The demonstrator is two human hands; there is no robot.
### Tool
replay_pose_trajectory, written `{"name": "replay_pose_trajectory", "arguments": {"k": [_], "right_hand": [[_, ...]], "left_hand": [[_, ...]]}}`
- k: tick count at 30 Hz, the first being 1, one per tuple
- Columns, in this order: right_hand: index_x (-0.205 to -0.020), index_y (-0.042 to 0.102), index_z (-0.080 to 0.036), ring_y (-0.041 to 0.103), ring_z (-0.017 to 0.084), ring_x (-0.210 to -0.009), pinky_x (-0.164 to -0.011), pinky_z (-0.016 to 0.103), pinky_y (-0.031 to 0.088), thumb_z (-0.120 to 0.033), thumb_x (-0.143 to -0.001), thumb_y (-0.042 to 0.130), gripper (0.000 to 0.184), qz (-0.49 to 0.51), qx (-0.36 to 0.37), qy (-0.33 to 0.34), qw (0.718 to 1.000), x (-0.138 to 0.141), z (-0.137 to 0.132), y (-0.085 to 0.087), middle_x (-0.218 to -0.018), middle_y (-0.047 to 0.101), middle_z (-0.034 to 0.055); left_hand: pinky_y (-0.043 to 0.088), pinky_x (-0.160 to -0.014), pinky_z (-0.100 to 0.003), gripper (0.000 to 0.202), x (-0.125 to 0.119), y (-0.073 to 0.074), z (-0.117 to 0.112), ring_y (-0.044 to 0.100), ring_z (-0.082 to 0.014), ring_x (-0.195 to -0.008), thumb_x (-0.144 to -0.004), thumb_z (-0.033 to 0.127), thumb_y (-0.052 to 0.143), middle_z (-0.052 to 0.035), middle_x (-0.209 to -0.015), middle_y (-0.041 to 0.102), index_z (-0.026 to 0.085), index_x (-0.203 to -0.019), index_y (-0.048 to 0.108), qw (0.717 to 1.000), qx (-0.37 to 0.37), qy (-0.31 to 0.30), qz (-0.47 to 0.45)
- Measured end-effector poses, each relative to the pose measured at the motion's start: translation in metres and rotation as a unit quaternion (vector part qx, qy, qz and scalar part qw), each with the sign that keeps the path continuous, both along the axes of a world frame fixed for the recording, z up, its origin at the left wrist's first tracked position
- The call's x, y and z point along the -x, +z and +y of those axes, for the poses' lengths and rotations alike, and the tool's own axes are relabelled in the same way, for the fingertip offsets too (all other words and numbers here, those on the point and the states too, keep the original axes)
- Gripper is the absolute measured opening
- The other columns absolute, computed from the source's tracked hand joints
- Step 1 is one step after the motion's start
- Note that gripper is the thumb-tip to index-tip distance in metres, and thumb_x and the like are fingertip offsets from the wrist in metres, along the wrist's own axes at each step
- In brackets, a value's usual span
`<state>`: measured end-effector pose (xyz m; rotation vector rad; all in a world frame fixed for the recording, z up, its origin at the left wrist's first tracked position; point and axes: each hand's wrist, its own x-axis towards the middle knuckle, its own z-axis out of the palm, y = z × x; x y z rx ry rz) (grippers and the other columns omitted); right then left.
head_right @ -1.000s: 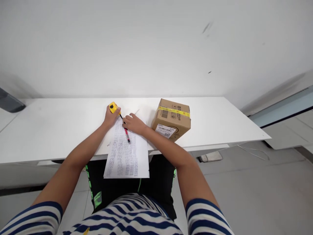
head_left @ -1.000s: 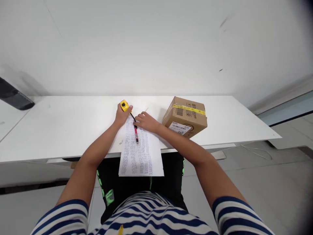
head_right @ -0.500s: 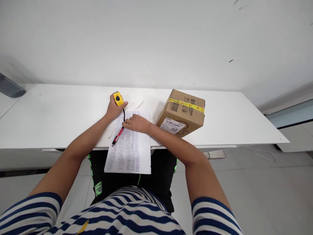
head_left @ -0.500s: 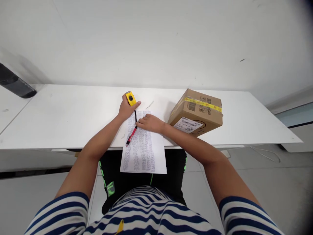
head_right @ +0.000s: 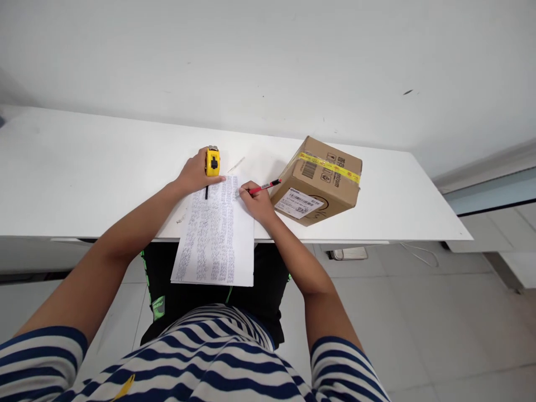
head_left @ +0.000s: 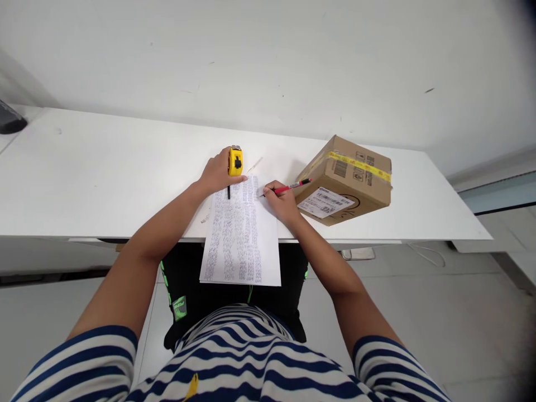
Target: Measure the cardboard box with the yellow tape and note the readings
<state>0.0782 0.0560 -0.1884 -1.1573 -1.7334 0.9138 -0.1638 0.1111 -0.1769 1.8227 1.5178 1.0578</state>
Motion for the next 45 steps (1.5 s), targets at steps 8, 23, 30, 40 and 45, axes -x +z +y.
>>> {"name": "replay_pose_trajectory", "arguments": {"k": [8, 23, 30, 40, 45], "right_hand": [[-0.076, 0.061, -0.023, 0.049, 0.015, -0.066, -0.066, 0.032, 0.039, -0.042, -0.087, 0.056, 0.023, -0.051, 0.029, 0.059, 0.997, 0.001, -0.005, -0.001, -0.067, 0.055, -0.0034], [-0.079, 0.063, -0.022, 0.051, 0.015, -0.069, -0.068, 0.032, 0.04, -0.04, -0.09, 0.056, 0.022, -0.051, 0.017, 0.072, 0.996, 0.0, -0.004, -0.008, -0.069, 0.058, -0.0025], [-0.078, 0.062, -0.023, 0.051, 0.015, -0.068, -0.068, 0.033, 0.04, -0.04, -0.088, 0.056, 0.021, -0.051, 0.024, 0.059, 0.997, 0.001, -0.004, -0.002, -0.068, 0.058, -0.0025], [-0.076, 0.061, -0.023, 0.051, 0.015, -0.068, -0.066, 0.031, 0.04, -0.039, -0.088, 0.055, 0.021, -0.059, 0.019, 0.06, 0.996, 0.001, -0.005, -0.001, -0.068, 0.058, -0.0023], [-0.074, 0.061, -0.023, 0.05, 0.015, -0.066, -0.065, 0.032, 0.039, -0.04, -0.087, 0.056, 0.021, -0.057, 0.023, 0.043, 0.997, 0.0, -0.004, -0.003, -0.064, 0.056, -0.0031]], "left_hand": [[0.05, -0.1, -0.058, 0.096, -0.001, 0.004, -0.002, 0.063, -0.0404, -0.111, -0.052, 0.045, 0.101, -0.0123, -0.118, 0.067, 0.025, -0.134, 0.053, 1.0, 0.014, 0.004, 0.026], [0.05, -0.1, -0.055, 0.096, 0.001, -0.008, 0.003, 0.061, -0.0373, -0.107, -0.053, 0.049, 0.1, -0.0112, -0.115, 0.067, 0.025, -0.134, 0.054, 1.0, -0.007, -0.004, 0.014], [0.05, -0.101, -0.055, 0.096, 0.002, -0.011, 0.005, 0.06, -0.038, -0.11, -0.05, 0.047, 0.101, -0.0097, -0.111, 0.067, 0.026, -0.131, 0.055, 1.0, -0.012, -0.007, -0.013], [0.048, -0.103, -0.06, 0.097, 0.001, -0.009, 0.004, 0.06, -0.0415, -0.115, -0.051, 0.042, 0.101, -0.0113, -0.115, 0.066, 0.025, -0.134, 0.054, 1.0, 0.004, -0.006, -0.011], [0.049, -0.104, -0.06, 0.097, 0.002, -0.015, 0.008, 0.056, -0.0439, -0.122, -0.049, 0.032, 0.102, -0.011, -0.112, 0.066, 0.027, -0.134, 0.056, 0.997, 0.005, -0.014, -0.069]]}}
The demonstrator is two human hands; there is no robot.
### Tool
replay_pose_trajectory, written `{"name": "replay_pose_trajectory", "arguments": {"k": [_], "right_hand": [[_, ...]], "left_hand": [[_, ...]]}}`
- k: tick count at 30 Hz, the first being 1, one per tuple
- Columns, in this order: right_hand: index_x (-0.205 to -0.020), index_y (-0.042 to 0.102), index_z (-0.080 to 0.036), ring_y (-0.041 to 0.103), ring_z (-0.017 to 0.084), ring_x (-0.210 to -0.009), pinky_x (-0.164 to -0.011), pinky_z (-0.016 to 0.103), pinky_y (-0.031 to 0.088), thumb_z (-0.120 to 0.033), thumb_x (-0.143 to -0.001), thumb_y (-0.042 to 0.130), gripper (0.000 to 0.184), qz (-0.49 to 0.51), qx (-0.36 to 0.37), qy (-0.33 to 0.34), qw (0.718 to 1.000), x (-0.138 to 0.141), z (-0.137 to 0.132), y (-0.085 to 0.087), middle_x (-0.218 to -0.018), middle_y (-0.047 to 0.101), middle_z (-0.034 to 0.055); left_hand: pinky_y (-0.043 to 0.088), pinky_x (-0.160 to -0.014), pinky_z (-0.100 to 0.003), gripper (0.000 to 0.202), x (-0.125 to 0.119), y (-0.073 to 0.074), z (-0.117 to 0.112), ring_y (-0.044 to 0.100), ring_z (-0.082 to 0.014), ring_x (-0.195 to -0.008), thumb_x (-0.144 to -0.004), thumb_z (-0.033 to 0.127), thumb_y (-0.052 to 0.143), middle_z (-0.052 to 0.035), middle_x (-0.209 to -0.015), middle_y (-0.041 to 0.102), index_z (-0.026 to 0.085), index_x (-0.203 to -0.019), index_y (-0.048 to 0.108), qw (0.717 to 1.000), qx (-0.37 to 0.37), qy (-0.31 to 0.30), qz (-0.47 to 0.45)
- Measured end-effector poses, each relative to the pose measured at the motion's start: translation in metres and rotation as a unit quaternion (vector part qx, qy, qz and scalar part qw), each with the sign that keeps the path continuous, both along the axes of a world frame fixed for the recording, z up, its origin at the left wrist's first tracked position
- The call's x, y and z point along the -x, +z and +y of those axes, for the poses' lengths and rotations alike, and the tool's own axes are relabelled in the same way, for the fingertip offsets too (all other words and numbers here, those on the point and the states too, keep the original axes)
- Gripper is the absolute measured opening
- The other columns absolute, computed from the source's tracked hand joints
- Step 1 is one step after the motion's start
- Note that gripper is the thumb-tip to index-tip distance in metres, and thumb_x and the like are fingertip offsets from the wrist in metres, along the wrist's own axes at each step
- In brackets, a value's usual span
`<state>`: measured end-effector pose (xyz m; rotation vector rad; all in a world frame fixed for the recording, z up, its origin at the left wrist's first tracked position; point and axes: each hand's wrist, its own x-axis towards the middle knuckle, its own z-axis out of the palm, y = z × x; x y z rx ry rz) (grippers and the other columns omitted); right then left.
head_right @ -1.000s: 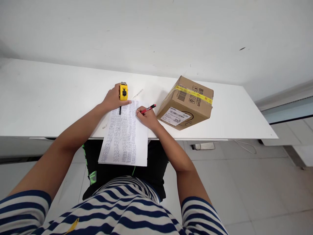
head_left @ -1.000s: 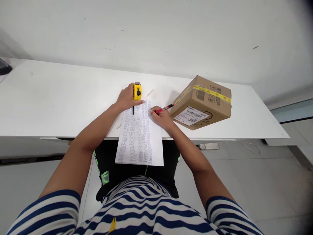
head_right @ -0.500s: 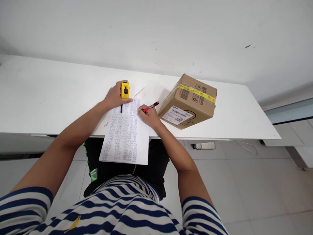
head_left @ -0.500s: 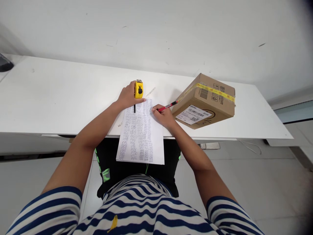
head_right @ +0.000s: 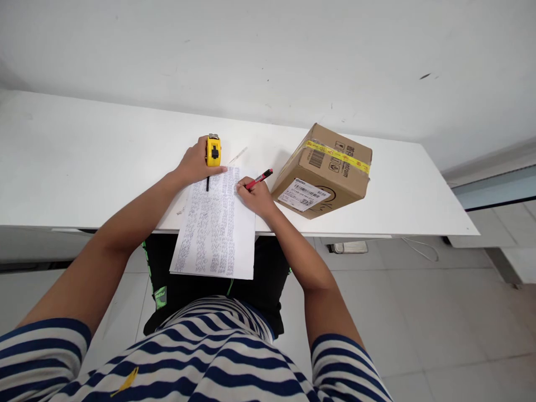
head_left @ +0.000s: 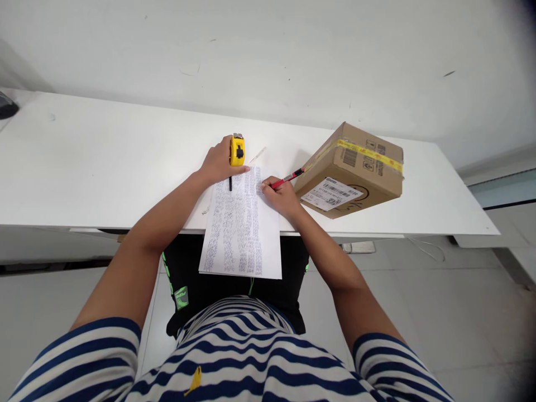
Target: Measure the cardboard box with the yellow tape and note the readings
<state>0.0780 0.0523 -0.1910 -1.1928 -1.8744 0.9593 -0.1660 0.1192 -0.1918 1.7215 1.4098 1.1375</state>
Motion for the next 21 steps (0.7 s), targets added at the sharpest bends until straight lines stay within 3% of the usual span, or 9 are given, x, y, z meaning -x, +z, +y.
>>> {"name": "replay_pose_trajectory", "arguments": {"k": [8, 15, 21], "right_hand": [[-0.075, 0.06, -0.024, 0.055, 0.017, -0.07, -0.071, 0.035, 0.042, -0.037, -0.087, 0.053, 0.019, -0.018, -0.032, 0.023, 0.999, 0.001, -0.003, 0.001, -0.07, 0.062, -0.0006], [-0.075, 0.06, -0.023, 0.054, 0.016, -0.068, -0.069, 0.033, 0.041, -0.041, -0.089, 0.053, 0.023, -0.023, -0.035, 0.018, 0.999, 0.002, -0.003, 0.0, -0.068, 0.061, -0.001], [-0.072, 0.057, -0.024, 0.053, 0.016, -0.066, -0.068, 0.033, 0.039, -0.041, -0.087, 0.052, 0.023, -0.025, -0.038, 0.002, 0.999, 0.003, -0.003, 0.001, -0.065, 0.057, -0.002]], "left_hand": [[0.051, -0.101, -0.055, 0.096, 0.0, 0.007, -0.005, 0.061, -0.0394, -0.115, -0.058, 0.048, 0.097, -0.0104, -0.116, 0.065, 0.025, -0.139, 0.051, 0.995, -0.011, -0.003, 0.102], [0.051, -0.1, -0.055, 0.098, 0.0, 0.008, -0.005, 0.062, -0.0384, -0.11, -0.051, 0.048, 0.1, -0.0103, -0.112, 0.067, 0.026, -0.134, 0.054, 0.997, -0.011, 0.007, 0.074], [0.053, -0.094, -0.053, 0.098, -0.002, 0.024, -0.016, 0.064, -0.0379, -0.108, -0.06, 0.054, 0.095, -0.0143, -0.121, 0.067, 0.023, -0.141, 0.049, 0.989, 0.032, 0.008, 0.142]]}}
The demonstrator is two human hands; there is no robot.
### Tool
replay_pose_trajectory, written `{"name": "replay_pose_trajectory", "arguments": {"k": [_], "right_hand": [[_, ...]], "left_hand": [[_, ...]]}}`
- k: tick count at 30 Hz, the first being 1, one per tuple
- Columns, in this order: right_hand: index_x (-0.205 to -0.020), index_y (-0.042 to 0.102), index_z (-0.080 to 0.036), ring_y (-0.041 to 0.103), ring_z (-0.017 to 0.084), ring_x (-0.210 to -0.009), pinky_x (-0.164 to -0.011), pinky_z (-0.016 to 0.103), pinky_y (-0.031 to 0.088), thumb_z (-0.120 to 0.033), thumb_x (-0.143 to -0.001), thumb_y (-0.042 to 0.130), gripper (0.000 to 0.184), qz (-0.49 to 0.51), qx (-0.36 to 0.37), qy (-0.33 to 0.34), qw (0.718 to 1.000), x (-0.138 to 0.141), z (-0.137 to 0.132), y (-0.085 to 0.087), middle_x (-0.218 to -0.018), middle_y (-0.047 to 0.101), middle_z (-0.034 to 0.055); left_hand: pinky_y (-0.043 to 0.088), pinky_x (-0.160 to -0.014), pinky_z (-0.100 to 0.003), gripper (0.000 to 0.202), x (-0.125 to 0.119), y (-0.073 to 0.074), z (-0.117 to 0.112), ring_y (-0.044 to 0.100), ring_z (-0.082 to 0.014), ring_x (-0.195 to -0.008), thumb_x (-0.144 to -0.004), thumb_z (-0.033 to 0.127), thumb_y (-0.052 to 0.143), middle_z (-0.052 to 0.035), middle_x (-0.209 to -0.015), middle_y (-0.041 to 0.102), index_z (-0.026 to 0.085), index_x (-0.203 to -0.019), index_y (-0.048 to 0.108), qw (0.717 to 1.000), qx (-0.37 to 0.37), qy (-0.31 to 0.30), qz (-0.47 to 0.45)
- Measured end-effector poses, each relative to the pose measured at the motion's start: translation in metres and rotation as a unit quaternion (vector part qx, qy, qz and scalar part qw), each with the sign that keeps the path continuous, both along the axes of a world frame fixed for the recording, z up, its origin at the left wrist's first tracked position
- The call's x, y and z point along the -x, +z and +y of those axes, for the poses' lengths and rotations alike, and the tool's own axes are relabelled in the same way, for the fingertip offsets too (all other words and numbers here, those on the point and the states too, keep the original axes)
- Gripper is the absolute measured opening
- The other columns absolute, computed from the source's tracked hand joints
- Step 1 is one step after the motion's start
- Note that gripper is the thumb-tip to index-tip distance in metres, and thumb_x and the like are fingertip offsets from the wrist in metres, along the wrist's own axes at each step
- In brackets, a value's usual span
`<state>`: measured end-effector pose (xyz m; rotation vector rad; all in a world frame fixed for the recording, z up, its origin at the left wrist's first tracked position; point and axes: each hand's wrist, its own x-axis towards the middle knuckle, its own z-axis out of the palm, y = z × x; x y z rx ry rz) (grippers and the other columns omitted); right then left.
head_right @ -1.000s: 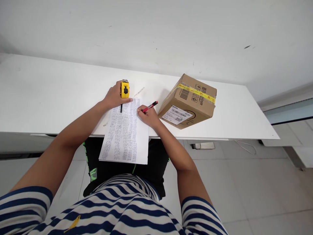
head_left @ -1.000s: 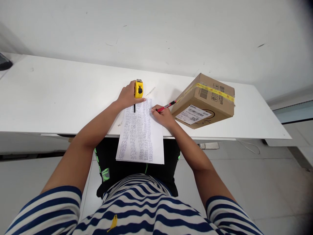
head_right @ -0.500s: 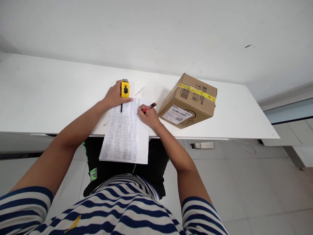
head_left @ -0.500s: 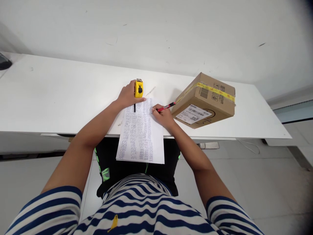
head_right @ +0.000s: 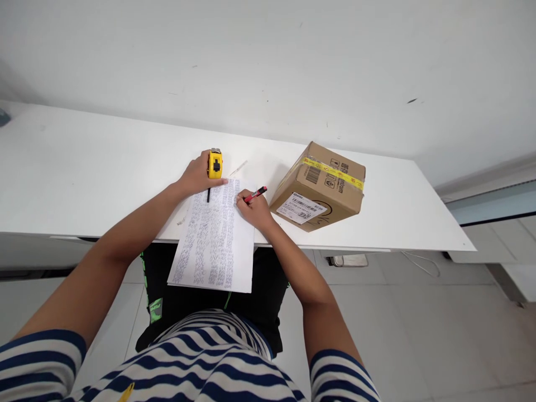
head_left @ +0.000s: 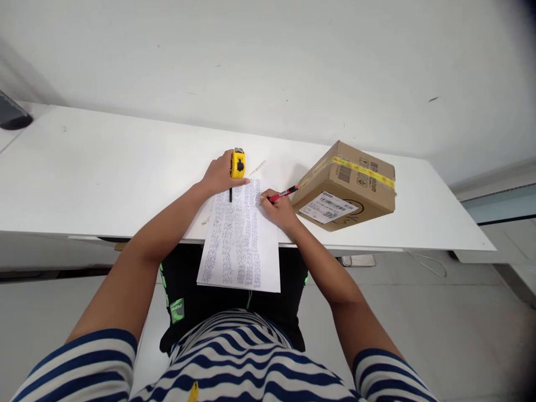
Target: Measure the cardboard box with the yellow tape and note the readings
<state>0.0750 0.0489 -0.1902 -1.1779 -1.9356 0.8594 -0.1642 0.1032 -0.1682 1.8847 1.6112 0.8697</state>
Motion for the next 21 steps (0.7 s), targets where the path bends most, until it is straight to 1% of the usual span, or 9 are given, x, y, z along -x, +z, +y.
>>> {"name": "replay_pose_trajectory", "arguments": {"k": [3, 6, 9, 11, 16, 18, 21], "right_hand": [[-0.072, 0.057, -0.024, 0.054, 0.016, -0.067, -0.068, 0.033, 0.04, -0.042, -0.087, 0.053, 0.024, 0.005, 0.01, 0.021, 1.0, 0.0001, -0.0001, 0.0008, -0.066, 0.057, -0.0019], [-0.073, 0.058, -0.024, 0.054, 0.017, -0.067, -0.068, 0.033, 0.041, -0.043, -0.088, 0.054, 0.024, 0.008, 0.002, 0.02, 1.0, 0.0006, -0.0006, 0.0009, -0.067, 0.06, -0.001], [-0.072, 0.058, -0.024, 0.056, 0.017, -0.068, -0.069, 0.034, 0.042, -0.043, -0.088, 0.055, 0.025, 0.001, -0.014, 0.015, 1.0, 0.0006, -0.0014, 0.0002, -0.068, 0.062, -0.0001], [-0.071, 0.057, -0.025, 0.055, 0.017, -0.067, -0.068, 0.034, 0.041, -0.043, -0.087, 0.055, 0.025, -0.006, -0.012, 0.011, 1.0, 0.0002, -0.0015, -0.0004, -0.066, 0.06, -0.0007], [-0.073, 0.057, -0.025, 0.054, 0.018, -0.066, -0.067, 0.033, 0.039, -0.042, -0.087, 0.053, 0.022, -0.024, -0.019, -0.024, 0.999, -0.001, -0.001, -0.0016, -0.064, 0.058, -0.0011], [-0.073, 0.057, -0.025, 0.055, 0.018, -0.066, -0.067, 0.033, 0.039, -0.042, -0.087, 0.053, 0.023, -0.028, -0.025, -0.017, 0.999, -0.001, -0.001, -0.0018, -0.065, 0.059, -0.0007], [-0.071, 0.056, -0.025, 0.054, 0.017, -0.066, -0.067, 0.033, 0.039, -0.041, -0.087, 0.052, 0.023, -0.027, -0.017, -0.003, 0.999, -0.001, -0.001, -0.002, -0.064, 0.059, -0.0011]], "left_hand": [[0.053, -0.095, -0.05, 0.097, -0.0007, 0.0081, -0.0056, 0.064, -0.0356, -0.113, -0.068, 0.058, 0.089, -0.014, -0.127, 0.067, 0.021, -0.146, 0.044, 0.999, 0.013, -0.009, 0.035], [0.054, -0.095, -0.049, 0.097, -0.001, 0.0119, -0.0082, 0.064, -0.035, -0.114, -0.071, 0.059, 0.086, -0.0151, -0.13, 0.067, 0.02, -0.148, 0.042, 0.999, 0.018, -0.011, 0.048], [0.054, -0.096, -0.05, 0.097, -0.0014, 0.0127, -0.0088, 0.064, -0.0358, -0.116, -0.071, 0.059, 0.087, -0.0158, -0.132, 0.067, 0.02, -0.148, 0.042, 0.999, 0.018, -0.009, 0.05], [0.053, -0.096, -0.05, 0.097, -0.0016, 0.0128, -0.009, 0.064, -0.0361, -0.117, -0.071, 0.059, 0.087, -0.016, -0.133, 0.067, 0.02, -0.148, 0.042, 0.998, 0.018, -0.01, 0.051], [0.053, -0.095, -0.048, 0.096, -0.0014, 0.0119, -0.0081, 0.064, -0.0352, -0.116, -0.071, 0.059, 0.086, -0.0155, -0.133, 0.067, 0.02, -0.147, 0.042, 0.999, 0.016, -0.014, 0.048], [0.053, -0.096, -0.048, 0.096, -0.0016, 0.0112, -0.0073, 0.063, -0.0357, -0.116, -0.071, 0.059, 0.086, -0.0158, -0.134, 0.066, 0.02, -0.147, 0.042, 0.999, 0.012, -0.013, 0.051], [0.052, -0.096, -0.049, 0.097, -0.0024, 0.0111, -0.0071, 0.063, -0.0366, -0.116, -0.071, 0.059, 0.086, -0.0164, -0.134, 0.065, 0.02, -0.147, 0.042, 0.998, 0.015, -0.013, 0.053]]}}
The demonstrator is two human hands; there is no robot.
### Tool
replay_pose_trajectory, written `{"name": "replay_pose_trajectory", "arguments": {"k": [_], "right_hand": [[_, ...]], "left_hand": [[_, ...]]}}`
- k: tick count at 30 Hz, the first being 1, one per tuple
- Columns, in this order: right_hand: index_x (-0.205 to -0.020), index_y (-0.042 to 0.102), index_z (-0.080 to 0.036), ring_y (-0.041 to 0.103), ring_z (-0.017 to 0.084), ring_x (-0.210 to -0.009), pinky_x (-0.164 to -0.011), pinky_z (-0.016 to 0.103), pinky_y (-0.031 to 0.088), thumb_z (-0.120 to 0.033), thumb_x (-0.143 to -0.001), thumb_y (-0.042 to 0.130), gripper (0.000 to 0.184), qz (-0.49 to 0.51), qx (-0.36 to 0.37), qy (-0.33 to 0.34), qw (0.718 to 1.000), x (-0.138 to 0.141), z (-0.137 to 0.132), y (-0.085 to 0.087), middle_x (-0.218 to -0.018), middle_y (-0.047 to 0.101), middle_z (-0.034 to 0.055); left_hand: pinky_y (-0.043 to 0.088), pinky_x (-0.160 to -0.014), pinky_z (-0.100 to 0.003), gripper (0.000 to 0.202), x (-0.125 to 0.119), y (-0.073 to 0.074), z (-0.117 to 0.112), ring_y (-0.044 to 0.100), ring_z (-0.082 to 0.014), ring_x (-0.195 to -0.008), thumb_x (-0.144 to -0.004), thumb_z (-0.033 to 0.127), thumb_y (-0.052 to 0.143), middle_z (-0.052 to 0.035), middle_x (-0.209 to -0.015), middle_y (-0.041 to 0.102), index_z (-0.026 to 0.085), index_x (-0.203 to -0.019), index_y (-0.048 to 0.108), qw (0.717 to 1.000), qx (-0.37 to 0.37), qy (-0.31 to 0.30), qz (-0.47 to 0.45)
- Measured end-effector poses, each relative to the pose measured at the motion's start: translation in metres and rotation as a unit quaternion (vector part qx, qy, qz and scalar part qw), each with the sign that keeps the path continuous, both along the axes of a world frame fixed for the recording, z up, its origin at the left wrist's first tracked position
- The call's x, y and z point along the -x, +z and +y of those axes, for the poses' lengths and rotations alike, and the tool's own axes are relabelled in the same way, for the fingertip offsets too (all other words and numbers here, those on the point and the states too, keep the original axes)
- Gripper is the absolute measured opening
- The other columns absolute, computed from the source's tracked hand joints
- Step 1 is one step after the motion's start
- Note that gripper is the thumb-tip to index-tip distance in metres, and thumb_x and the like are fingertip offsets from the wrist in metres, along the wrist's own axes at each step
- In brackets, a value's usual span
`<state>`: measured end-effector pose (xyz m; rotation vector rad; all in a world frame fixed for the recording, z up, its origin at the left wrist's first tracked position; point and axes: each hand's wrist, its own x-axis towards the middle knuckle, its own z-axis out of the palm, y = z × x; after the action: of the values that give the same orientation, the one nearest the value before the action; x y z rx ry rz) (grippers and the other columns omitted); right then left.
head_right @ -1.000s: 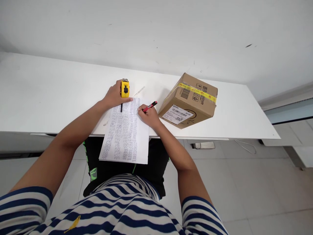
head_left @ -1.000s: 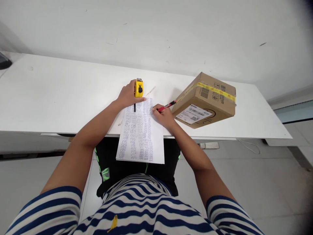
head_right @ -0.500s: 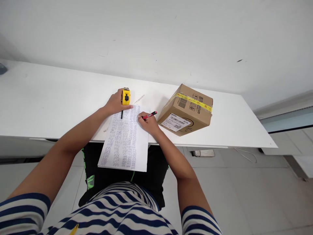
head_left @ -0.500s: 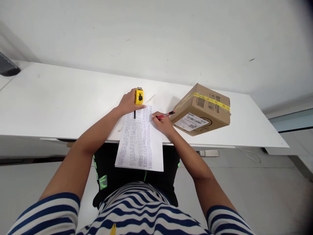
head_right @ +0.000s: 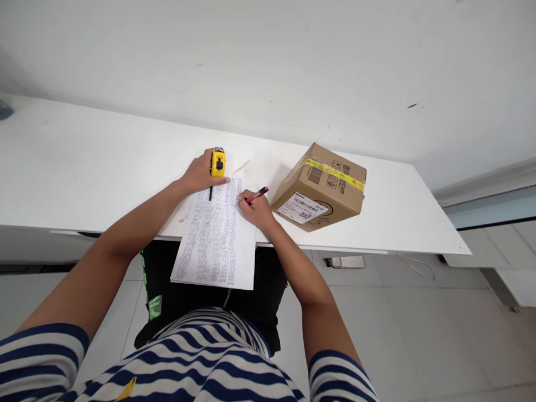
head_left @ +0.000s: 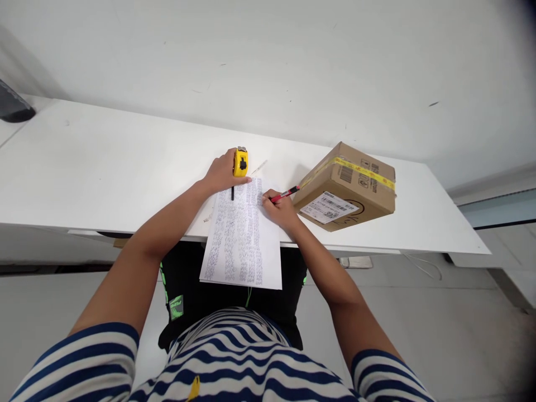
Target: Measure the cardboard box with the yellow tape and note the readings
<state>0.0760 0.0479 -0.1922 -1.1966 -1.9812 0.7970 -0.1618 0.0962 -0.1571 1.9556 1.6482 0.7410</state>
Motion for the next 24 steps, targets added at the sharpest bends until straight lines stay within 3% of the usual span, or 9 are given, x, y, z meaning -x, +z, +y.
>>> {"name": "replay_pose_trajectory", "arguments": {"k": [5, 10, 15, 18, 21, 24], "right_hand": [[-0.071, 0.055, -0.025, 0.053, 0.017, -0.064, -0.066, 0.033, 0.038, -0.04, -0.088, 0.053, 0.023, -0.001, -0.009, -0.004, 1.0, -0.002, 0.002, -0.002, -0.062, 0.056, -0.0022], [-0.08, 0.059, -0.025, 0.059, 0.019, -0.072, -0.07, 0.034, 0.048, -0.043, -0.096, 0.051, 0.026, -0.002, -0.045, -0.013, 0.999, -0.003, 0.002, -0.005, -0.071, 0.062, 0.0001], [-0.115, 0.068, -0.024, 0.067, 0.024, -0.095, -0.083, 0.041, 0.057, -0.036, -0.101, 0.047, 0.028, -0.041, -0.131, -0.045, 0.99, 0.003, 0.004, -0.011, -0.114, 0.067, 0.0101], [-0.133, 0.063, -0.023, 0.069, 0.026, -0.095, -0.081, 0.043, 0.06, -0.027, -0.1, 0.043, 0.039, -0.071, -0.13, -0.054, 0.987, 0.008, 0.009, -0.013, -0.121, 0.065, 0.0131], [-0.149, 0.051, -0.021, 0.071, 0.028, -0.104, -0.087, 0.047, 0.062, -0.029, -0.104, 0.039, 0.047, -0.075, -0.161, -0.059, 0.982, 0.01, 0.012, -0.01, -0.128, 0.065, 0.0175], [-0.145, 0.051, -0.024, 0.07, 0.029, -0.111, -0.095, 0.052, 0.062, -0.04, -0.105, 0.046, 0.044, -0.046, -0.257, -0.039, 0.965, 0.008, 0.009, -0.001, -0.141, 0.06, 0.0205]], "left_hand": [[0.052, -0.097, -0.052, 0.095, 0.0, 0.001, -0.001, 0.063, -0.0369, -0.116, -0.07, 0.055, 0.087, -0.0159, -0.131, 0.066, 0.021, -0.146, 0.042, 1.0, 0.005, -0.002, -0.015], [0.053, -0.095, -0.049, 0.095, 0.004, -0.004, 0.0, 0.065, -0.0347, -0.114, -0.07, 0.057, 0.088, -0.0151, -0.128, 0.067, 0.022, -0.145, 0.041, 0.994, 0.027, 0.014, -0.103], [0.054, -0.096, -0.044, 0.089, 0.011, -0.017, 0.008, 0.066, -0.03, -0.117, -0.073, 0.058, 0.087, -0.0168, -0.138, 0.062, 0.021, -0.14, 0.041, 0.968, 0.021, 0.05, -0.243], [0.054, -0.1, -0.043, 0.082, 0.016, -0.018, 0.013, 0.067, -0.0272, -0.116, -0.071, 0.057, 0.089, -0.0137, -0.133, 0.064, 0.021, -0.132, 0.047, 0.958, -0.02, 0.061, -0.278], [0.055, -0.099, -0.042, 0.087, 0.011, 0.001, 0.006, 0.069, -0.0254, -0.11, -0.061, 0.067, 0.092, -0.0092, -0.12, 0.067, 0.023, -0.122, 0.049, 0.942, -0.075, 0.056, -0.323], [0.058, -0.095, -0.042, 0.099, -0.011, 0.043, -0.027, 0.071, -0.0264, -0.109, -0.055, 0.084, 0.086, -0.0094, -0.117, 0.068, 0.026, -0.124, 0.046, 0.906, -0.137, -0.019, -0.4]]}}
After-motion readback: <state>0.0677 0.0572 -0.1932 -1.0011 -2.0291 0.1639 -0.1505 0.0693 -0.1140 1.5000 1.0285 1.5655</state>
